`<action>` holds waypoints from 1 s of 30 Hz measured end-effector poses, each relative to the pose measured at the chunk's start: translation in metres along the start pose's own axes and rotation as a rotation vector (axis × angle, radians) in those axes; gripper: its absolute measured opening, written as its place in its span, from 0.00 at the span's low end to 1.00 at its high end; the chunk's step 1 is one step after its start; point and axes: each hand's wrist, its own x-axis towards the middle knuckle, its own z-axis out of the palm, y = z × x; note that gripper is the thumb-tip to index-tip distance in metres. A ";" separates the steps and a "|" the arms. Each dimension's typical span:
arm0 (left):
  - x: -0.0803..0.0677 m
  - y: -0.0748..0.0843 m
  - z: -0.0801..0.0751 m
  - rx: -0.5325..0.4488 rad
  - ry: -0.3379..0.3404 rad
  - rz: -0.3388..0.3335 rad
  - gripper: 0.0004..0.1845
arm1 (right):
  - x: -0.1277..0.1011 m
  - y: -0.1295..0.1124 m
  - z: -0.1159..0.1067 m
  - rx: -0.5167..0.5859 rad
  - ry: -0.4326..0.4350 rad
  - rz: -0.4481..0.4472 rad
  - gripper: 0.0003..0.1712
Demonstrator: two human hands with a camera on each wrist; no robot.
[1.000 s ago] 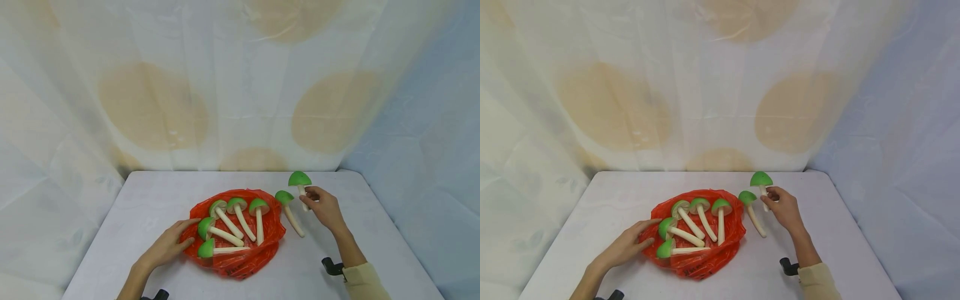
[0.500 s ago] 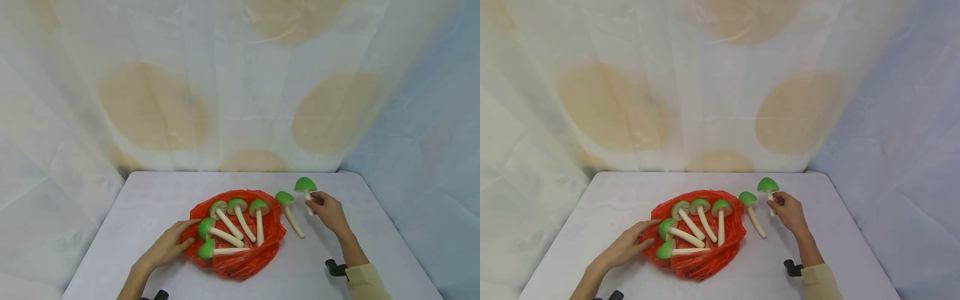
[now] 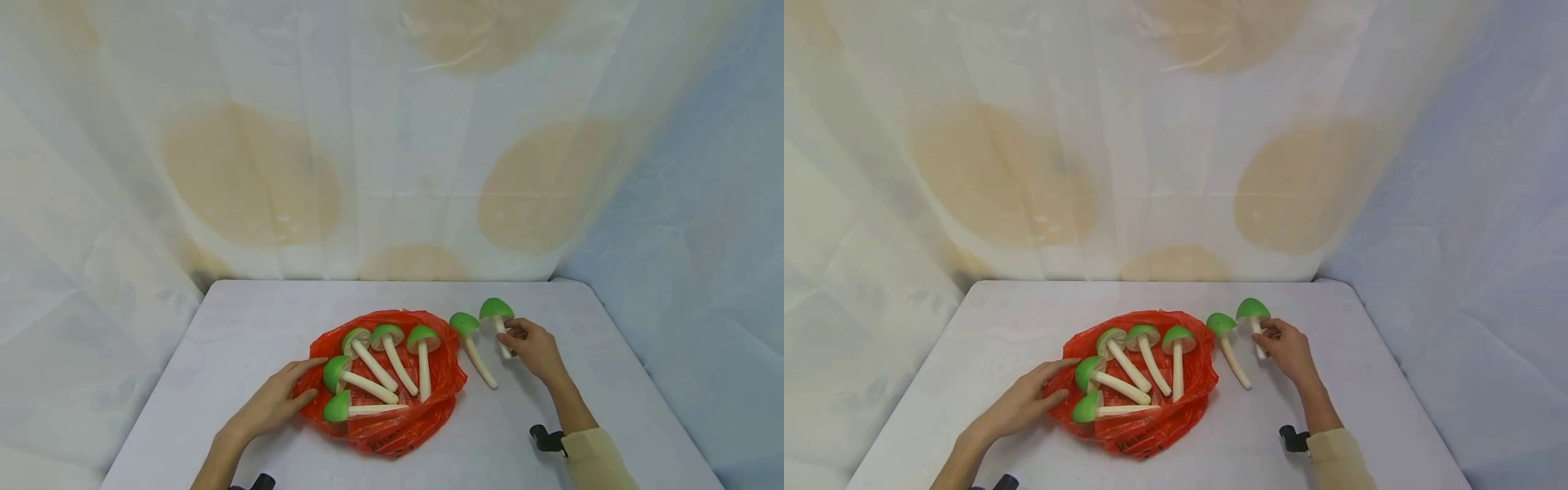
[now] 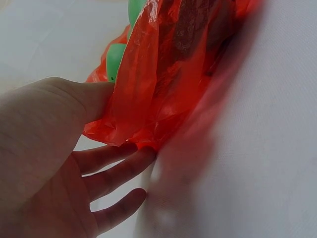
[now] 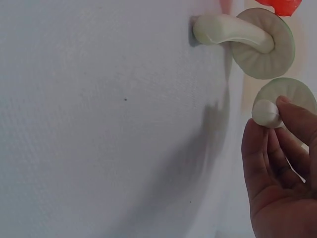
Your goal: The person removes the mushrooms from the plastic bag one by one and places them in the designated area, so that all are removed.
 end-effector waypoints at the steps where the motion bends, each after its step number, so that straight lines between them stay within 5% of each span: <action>1: 0.000 0.000 0.000 -0.001 0.001 0.004 0.30 | 0.000 0.001 0.001 0.003 -0.009 0.008 0.27; 30: -0.002 0.001 -0.002 0.011 0.013 0.037 0.30 | -0.003 0.009 0.003 -0.092 -0.052 0.048 0.29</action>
